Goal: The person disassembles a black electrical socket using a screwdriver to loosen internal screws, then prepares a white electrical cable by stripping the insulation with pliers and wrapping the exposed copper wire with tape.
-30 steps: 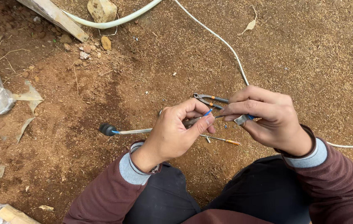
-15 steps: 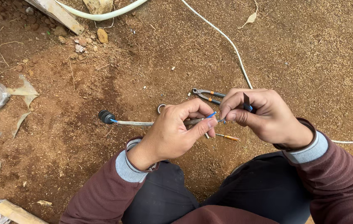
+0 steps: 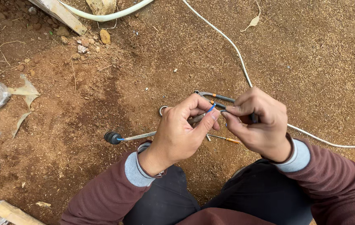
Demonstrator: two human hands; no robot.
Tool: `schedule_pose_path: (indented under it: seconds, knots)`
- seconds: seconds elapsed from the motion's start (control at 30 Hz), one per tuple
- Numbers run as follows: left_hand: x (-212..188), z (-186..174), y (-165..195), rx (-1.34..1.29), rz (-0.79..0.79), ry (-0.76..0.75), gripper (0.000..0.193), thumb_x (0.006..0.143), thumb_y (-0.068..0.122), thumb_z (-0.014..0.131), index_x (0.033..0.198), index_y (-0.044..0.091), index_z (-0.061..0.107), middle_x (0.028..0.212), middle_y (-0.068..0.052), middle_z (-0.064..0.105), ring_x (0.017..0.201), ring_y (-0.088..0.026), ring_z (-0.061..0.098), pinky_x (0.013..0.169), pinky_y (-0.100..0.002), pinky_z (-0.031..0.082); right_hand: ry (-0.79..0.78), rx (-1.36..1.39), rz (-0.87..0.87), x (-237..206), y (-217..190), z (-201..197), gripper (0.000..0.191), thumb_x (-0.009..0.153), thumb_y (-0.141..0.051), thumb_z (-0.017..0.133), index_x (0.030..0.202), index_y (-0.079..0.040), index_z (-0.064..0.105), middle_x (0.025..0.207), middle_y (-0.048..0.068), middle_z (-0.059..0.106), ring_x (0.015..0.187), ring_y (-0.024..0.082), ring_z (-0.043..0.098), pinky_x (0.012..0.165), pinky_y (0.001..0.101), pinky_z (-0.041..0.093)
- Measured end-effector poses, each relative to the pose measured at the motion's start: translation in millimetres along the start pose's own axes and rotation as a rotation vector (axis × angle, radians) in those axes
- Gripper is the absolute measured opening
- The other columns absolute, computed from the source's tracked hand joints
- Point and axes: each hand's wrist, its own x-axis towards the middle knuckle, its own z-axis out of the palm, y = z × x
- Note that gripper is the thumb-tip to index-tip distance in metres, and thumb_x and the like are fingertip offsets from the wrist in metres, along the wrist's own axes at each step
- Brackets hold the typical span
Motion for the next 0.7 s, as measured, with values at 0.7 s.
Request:
schedule_pose_path:
  seconds: [0.7]
  knots:
    - [-3.8,-33.3,-5.4,0.08,-0.128,-0.046,0.015,0.101,0.018,0.063,0.098,0.003,0.066,0.08,-0.002,0.078,0.068,-0.007,0.069,0.057,-0.023,0.053,-0.142,-0.246,-0.147,18.2,32.1,-33.3,0.016,0.094,0.012,0.061,0.095,-0.002,0.065,0.091,0.011,0.07,0.082,0.02,0.069,0.069,0.0304,0.055]
